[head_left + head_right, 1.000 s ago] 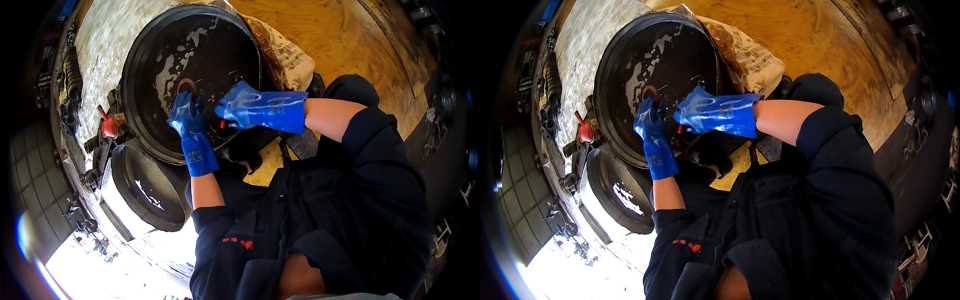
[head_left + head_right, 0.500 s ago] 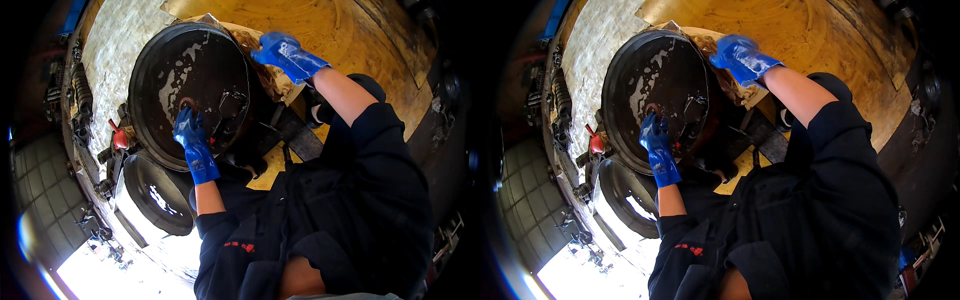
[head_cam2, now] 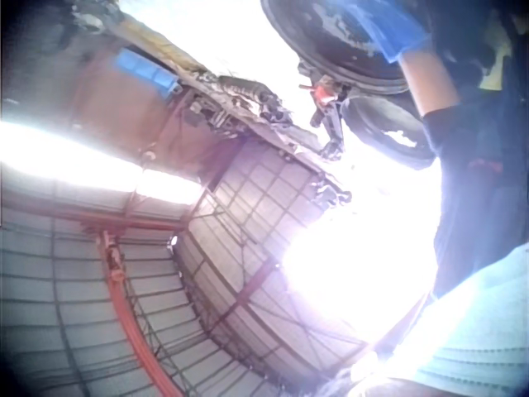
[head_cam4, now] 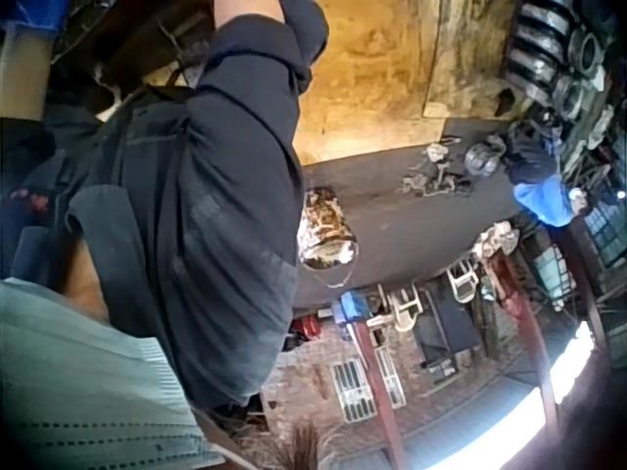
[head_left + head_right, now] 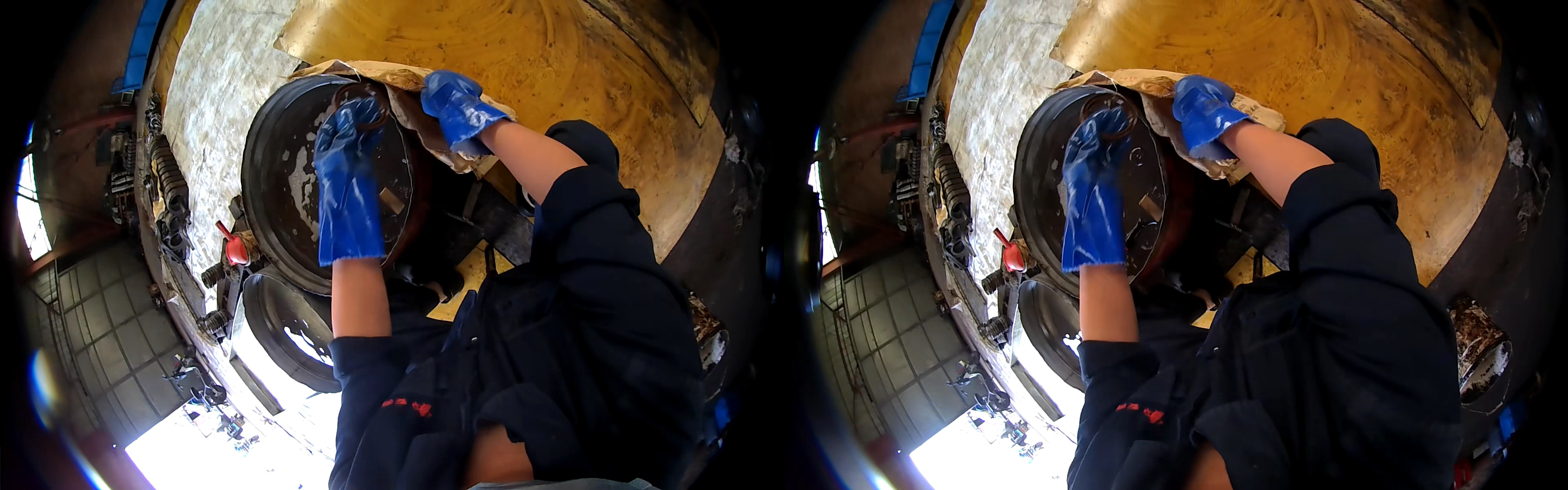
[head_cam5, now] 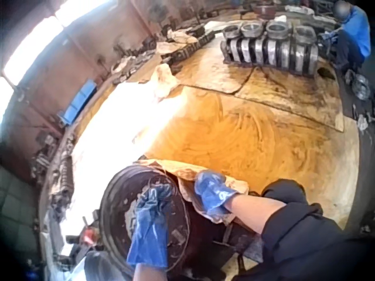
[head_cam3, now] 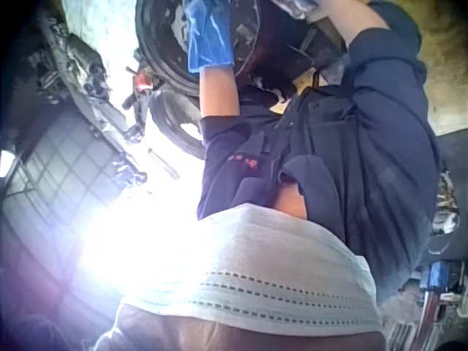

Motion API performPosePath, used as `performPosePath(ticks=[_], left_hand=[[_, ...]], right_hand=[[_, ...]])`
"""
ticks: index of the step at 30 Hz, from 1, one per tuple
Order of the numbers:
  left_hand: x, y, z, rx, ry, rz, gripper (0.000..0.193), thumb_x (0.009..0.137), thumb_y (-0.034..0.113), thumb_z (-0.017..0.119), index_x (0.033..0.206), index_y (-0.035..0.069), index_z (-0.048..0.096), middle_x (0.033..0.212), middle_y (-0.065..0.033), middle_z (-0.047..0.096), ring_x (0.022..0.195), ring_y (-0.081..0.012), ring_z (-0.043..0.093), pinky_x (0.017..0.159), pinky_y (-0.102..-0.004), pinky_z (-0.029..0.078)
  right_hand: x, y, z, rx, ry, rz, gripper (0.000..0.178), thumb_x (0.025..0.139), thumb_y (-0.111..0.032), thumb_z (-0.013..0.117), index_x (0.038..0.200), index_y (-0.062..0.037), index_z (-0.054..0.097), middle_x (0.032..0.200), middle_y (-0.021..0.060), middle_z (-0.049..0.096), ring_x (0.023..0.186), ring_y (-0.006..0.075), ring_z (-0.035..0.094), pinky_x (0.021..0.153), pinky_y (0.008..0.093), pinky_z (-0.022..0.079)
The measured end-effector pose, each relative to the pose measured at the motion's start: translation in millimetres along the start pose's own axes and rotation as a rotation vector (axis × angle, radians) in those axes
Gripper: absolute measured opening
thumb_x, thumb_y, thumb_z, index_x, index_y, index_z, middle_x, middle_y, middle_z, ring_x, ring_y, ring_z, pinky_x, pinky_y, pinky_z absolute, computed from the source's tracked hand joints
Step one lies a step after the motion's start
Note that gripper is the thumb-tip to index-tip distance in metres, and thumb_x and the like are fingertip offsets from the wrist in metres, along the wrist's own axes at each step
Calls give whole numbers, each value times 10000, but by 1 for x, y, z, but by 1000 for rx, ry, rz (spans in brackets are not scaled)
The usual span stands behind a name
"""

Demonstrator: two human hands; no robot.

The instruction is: The person uses a red-handled brush to scrub small, dark metal rings inside a large black basin filled with a dark liquid. The person repeatedly dips the rings into the liquid, scrubs them, and places them into a white paper bag. The process is repeated for several rings throughout the video.

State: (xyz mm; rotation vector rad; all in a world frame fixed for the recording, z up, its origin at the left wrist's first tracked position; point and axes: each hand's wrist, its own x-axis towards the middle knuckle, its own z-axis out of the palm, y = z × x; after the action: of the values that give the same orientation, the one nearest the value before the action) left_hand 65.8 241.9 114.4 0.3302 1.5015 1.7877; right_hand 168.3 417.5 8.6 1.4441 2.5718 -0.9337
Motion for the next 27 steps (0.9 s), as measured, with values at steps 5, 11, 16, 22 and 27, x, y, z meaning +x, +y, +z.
performPosePath(ticks=[5, 11, 16, 22, 27], left_hand=[[39, -40, 33, 110, -112, -3, 246, 1017, 163, 576, 1213, 48, 668, 1120, -107, 736, 1026, -252, 708, 913, -416, 566], [55, -60, 55, 156, -84, -199, 229, 952, 122, 704, 1169, 51, 679, 958, -85, 736, 778, -206, 703, 668, -301, 556], [54, -54, 61, 637, 77, 46, 324, 903, 210, 786, 1137, 6, 694, 944, -108, 736, 771, -175, 682, 673, -305, 553], [84, -33, 75, 1729, 43, 338, 525, 793, 422, 790, 1086, -4, 705, 1066, -222, 736, 1036, -378, 700, 920, -440, 553], [86, -30, 94, 1714, -47, 148, 493, 836, 407, 728, 1104, -7, 729, 1111, -269, 714, 1069, -423, 685, 952, -465, 526]], right_hand=[[-7, 22, -28, 331, -20, -86, 297, 865, -299, 674, 1031, -69, 762, 1052, 195, 739, 1016, 393, 701, 862, 460, 557], [-5, 37, -51, 372, -6, -66, 319, 887, -320, 672, 1026, -46, 757, 1054, 218, 734, 1018, 411, 689, 871, 451, 546], [-10, 50, -53, 352, 54, -151, 300, 882, -307, 670, 1000, -44, 755, 1018, 212, 737, 997, 411, 690, 857, 445, 551], [1, 56, -39, 365, 70, -119, 250, 836, -257, 686, 962, -51, 749, 988, 210, 730, 949, 399, 695, 818, 437, 555], [5, 37, -56, 272, -151, 100, 239, 801, -265, 730, 995, -135, 779, 982, 159, 752, 942, 377, 718, 790, 425, 561]])
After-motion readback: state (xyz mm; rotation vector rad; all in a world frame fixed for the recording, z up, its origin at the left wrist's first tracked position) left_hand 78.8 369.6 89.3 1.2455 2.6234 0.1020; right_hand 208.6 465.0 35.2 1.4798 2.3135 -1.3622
